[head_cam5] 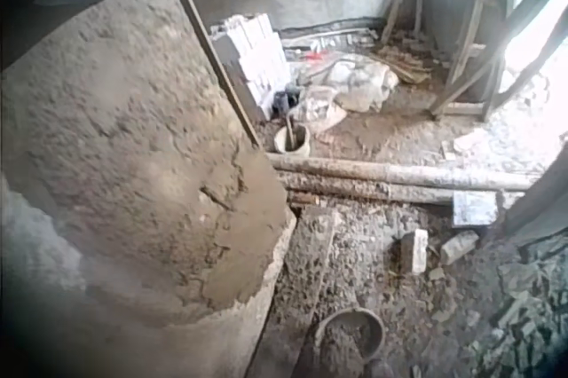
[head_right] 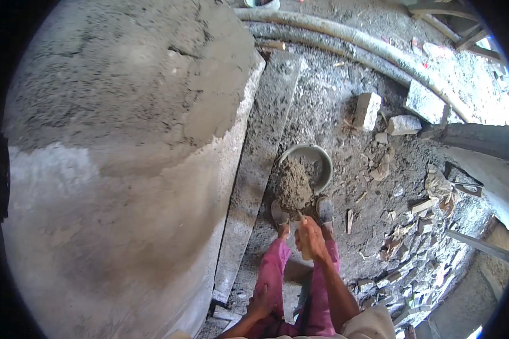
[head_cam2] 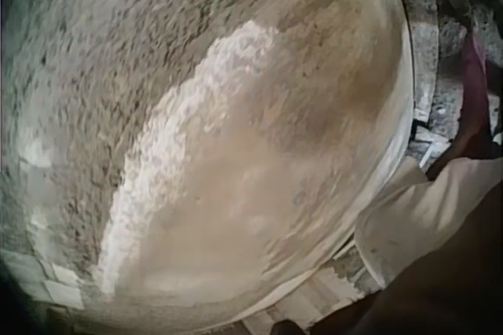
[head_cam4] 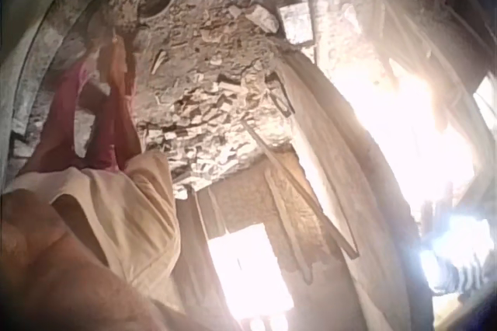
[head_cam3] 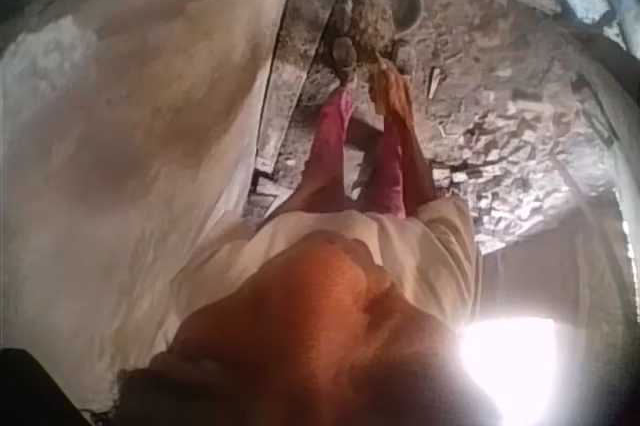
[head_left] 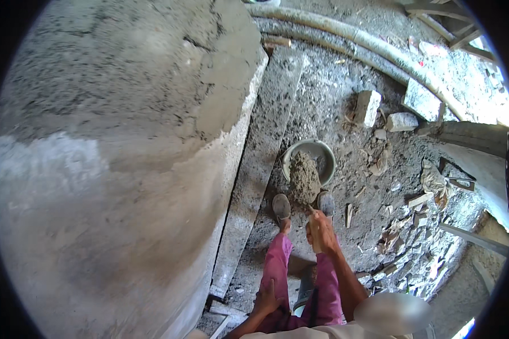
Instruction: The person smooths plaster on a wall with a trowel, retrieves a bucket of cement mixture, and applies and smooths the mixture onto the wall using the trowel.
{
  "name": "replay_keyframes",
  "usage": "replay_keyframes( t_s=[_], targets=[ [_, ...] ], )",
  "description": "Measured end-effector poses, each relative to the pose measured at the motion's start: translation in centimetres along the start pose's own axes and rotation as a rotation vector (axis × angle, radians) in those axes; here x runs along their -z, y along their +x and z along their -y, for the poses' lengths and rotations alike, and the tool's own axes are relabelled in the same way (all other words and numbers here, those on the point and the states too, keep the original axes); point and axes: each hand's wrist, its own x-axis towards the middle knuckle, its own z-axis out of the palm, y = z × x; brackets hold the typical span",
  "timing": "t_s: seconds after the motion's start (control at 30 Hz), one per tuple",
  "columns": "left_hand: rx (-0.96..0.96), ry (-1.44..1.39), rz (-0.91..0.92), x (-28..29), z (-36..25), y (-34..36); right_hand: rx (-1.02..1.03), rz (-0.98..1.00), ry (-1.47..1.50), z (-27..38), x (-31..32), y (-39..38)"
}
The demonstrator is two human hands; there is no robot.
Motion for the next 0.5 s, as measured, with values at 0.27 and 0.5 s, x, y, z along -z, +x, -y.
replay_keyframes(
  t_s=[0.27, 0.5],
  targets=[
    [-0.133, -0.564, 0.057, -1.7, 9.5, -1.1, 0.492, -0.431, 0.321, 11.6, -7.1, -9.3],
    [-0.175, -0.639, -0.084, 3.6, 11.8, -6.6, 0.99, -0.979, 0.278, 16.0, -15.2, -2.2]
  ],
)
